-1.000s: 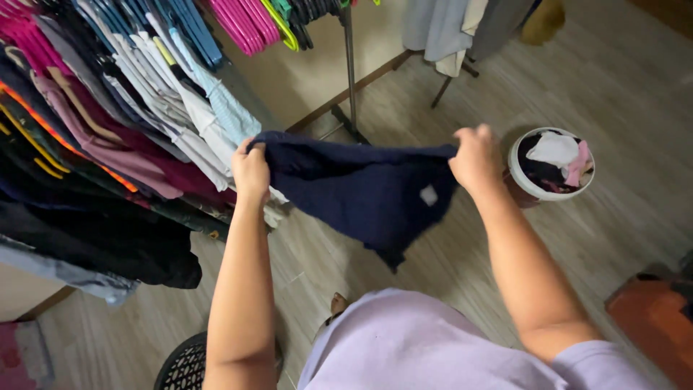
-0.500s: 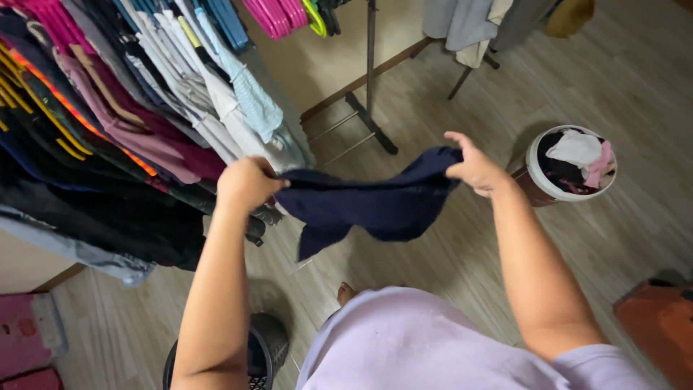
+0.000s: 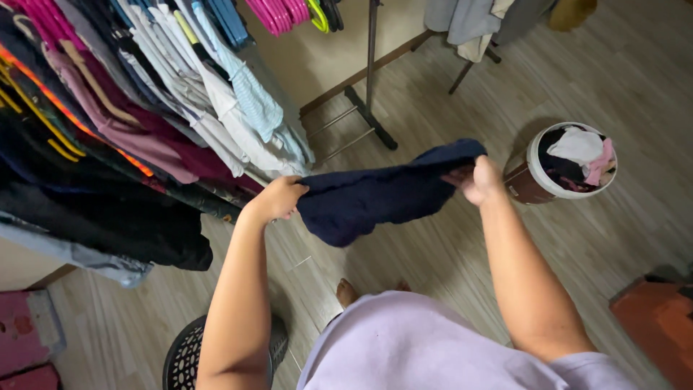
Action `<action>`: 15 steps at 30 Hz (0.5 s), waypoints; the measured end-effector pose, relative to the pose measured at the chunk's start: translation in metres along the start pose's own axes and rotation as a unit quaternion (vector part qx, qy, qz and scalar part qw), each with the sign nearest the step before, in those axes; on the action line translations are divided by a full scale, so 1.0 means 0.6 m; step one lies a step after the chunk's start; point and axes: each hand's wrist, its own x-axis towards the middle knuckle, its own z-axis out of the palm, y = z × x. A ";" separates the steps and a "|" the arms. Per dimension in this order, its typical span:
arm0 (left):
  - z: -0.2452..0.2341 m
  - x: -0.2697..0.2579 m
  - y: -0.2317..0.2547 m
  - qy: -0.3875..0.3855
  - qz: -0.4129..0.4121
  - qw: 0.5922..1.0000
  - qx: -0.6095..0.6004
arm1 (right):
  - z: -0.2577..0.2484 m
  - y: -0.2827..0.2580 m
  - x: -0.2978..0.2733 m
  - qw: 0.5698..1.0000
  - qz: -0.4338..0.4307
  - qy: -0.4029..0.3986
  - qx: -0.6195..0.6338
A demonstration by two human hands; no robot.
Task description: The person removes clothes from a laundry basket, places them on hangers, and hangs them on a clothing rack. They handle jeans, shorts, and small garments, using various colored hangers and a multi-hook hanger for smaller items.
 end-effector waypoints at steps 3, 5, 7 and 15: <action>0.001 0.015 -0.026 -0.048 -0.005 0.997 -0.059 | -0.009 -0.005 -0.014 0.979 -0.033 0.011 -0.200; 0.006 0.031 -0.026 -0.055 0.005 0.998 0.003 | 0.015 -0.015 -0.024 0.915 0.014 0.028 -0.403; 0.014 0.056 0.005 0.010 0.062 0.986 0.155 | 0.063 -0.054 -0.020 0.707 -0.138 0.063 -0.691; 0.052 0.075 0.081 0.563 0.534 0.629 -0.049 | 0.082 -0.144 -0.078 0.673 -0.629 0.059 -0.385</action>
